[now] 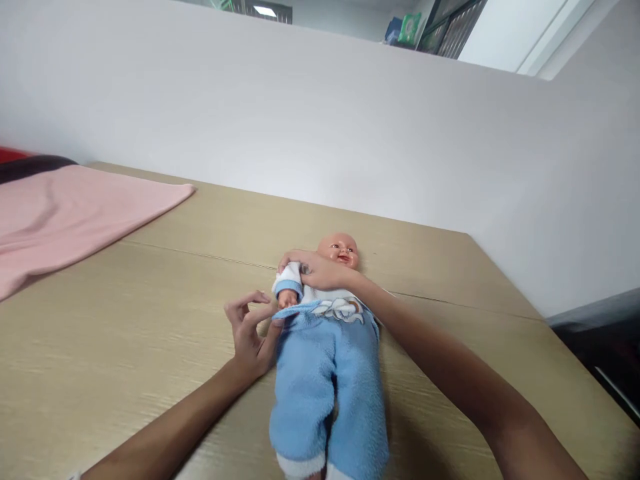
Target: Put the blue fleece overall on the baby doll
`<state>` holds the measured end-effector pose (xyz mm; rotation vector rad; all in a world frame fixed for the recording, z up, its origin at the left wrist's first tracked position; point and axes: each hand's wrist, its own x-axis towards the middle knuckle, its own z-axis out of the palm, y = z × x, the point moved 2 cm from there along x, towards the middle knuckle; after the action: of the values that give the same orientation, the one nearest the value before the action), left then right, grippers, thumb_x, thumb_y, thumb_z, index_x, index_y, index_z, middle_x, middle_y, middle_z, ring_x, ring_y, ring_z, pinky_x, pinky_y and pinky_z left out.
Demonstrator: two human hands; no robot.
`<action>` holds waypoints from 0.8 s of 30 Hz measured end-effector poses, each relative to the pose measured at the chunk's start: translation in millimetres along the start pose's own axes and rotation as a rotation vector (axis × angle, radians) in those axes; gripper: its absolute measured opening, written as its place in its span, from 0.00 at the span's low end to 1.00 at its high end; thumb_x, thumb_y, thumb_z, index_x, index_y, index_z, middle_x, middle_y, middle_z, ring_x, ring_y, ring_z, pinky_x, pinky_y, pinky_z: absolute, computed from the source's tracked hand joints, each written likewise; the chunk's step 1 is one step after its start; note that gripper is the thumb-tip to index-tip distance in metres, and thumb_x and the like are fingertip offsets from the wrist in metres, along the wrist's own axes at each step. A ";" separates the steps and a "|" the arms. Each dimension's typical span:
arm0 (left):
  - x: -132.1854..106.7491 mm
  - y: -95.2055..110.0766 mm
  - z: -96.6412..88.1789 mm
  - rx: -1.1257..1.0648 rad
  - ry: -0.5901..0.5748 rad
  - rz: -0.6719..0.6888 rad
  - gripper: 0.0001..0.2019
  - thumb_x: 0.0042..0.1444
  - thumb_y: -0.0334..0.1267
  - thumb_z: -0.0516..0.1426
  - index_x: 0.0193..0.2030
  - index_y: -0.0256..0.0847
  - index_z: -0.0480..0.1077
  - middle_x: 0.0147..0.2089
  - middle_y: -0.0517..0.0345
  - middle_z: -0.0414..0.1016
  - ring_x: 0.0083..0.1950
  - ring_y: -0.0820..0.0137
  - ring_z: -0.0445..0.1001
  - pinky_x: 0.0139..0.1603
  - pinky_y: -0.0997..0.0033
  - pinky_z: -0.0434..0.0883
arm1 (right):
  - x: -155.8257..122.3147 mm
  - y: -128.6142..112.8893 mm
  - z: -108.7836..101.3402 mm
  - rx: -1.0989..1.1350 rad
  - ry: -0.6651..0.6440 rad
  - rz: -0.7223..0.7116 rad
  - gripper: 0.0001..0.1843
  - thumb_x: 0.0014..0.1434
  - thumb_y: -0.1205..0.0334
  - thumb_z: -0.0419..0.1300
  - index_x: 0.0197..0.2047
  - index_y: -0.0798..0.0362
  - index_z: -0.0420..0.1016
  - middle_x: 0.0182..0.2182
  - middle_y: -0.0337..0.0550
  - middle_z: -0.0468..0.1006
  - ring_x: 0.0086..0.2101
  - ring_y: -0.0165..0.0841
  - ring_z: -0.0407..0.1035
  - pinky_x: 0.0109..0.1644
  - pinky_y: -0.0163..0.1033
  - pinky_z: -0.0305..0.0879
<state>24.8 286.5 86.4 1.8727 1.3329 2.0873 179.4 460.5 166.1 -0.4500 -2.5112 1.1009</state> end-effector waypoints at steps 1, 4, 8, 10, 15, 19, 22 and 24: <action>1.9 0.8 2.0 -0.064 0.007 -0.027 0.04 0.77 0.45 0.61 0.53 0.52 0.74 0.56 0.51 0.72 0.59 0.55 0.77 0.64 0.46 0.75 | -1.7 -1.6 0.4 -0.021 -0.004 -0.012 0.25 0.59 0.77 0.58 0.55 0.50 0.80 0.54 0.45 0.84 0.56 0.40 0.77 0.65 0.47 0.71; 10.3 4.1 9.7 -0.255 -0.008 -0.162 0.05 0.81 0.46 0.56 0.54 0.51 0.70 0.56 0.53 0.76 0.60 0.58 0.78 0.65 0.51 0.75 | -7.5 -10.0 0.7 -0.045 -0.031 -0.034 0.20 0.64 0.75 0.60 0.54 0.49 0.83 0.56 0.46 0.85 0.60 0.41 0.76 0.69 0.48 0.70; 17.8 2.1 14.1 -0.267 0.025 -0.389 0.09 0.80 0.49 0.60 0.52 0.48 0.72 0.52 0.55 0.76 0.54 0.64 0.76 0.59 0.64 0.74 | -25.9 -29.2 -4.7 -0.010 0.060 0.027 0.13 0.74 0.61 0.61 0.57 0.48 0.83 0.59 0.48 0.85 0.64 0.41 0.75 0.73 0.49 0.68; 18.4 -1.5 14.8 -0.288 0.017 -0.500 0.12 0.79 0.52 0.60 0.51 0.47 0.72 0.51 0.57 0.75 0.52 0.65 0.76 0.56 0.66 0.74 | -41.0 -40.9 -8.1 0.008 0.142 0.118 0.16 0.79 0.53 0.57 0.57 0.48 0.83 0.58 0.47 0.86 0.61 0.42 0.77 0.70 0.49 0.70; 17.4 -10.8 17.3 -0.349 -0.041 -0.702 0.17 0.76 0.59 0.61 0.49 0.48 0.71 0.47 0.59 0.77 0.49 0.65 0.78 0.53 0.67 0.76 | -77.7 -60.8 -2.8 -0.132 0.188 0.255 0.19 0.76 0.43 0.61 0.44 0.49 0.82 0.39 0.40 0.84 0.41 0.39 0.75 0.49 0.43 0.69; 21.4 -25.7 19.6 -0.414 -0.072 -0.766 0.20 0.72 0.62 0.63 0.49 0.48 0.70 0.47 0.59 0.79 0.51 0.65 0.80 0.54 0.67 0.77 | -88.2 -48.8 13.2 -0.072 0.371 0.283 0.15 0.74 0.45 0.64 0.47 0.48 0.76 0.37 0.35 0.78 0.37 0.35 0.69 0.44 0.40 0.64; 28.6 -42.2 23.9 -0.506 -0.125 -0.868 0.23 0.67 0.64 0.66 0.49 0.47 0.70 0.44 0.60 0.80 0.44 0.66 0.80 0.46 0.69 0.77 | -88.0 -30.6 25.8 0.080 0.477 0.297 0.16 0.74 0.43 0.63 0.47 0.48 0.73 0.35 0.35 0.75 0.37 0.36 0.69 0.42 0.39 0.64; 34.3 -51.5 28.7 -0.557 -0.192 -0.943 0.26 0.61 0.64 0.70 0.47 0.46 0.71 0.40 0.61 0.79 0.37 0.68 0.78 0.40 0.70 0.75 | -88.2 -21.3 31.8 0.131 0.508 0.299 0.17 0.73 0.42 0.64 0.46 0.47 0.72 0.35 0.36 0.76 0.37 0.37 0.70 0.42 0.39 0.65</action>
<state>13.8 353.5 80.0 0.9046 1.0931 1.4922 240.2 389.2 144.7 -0.9566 -1.9575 1.0788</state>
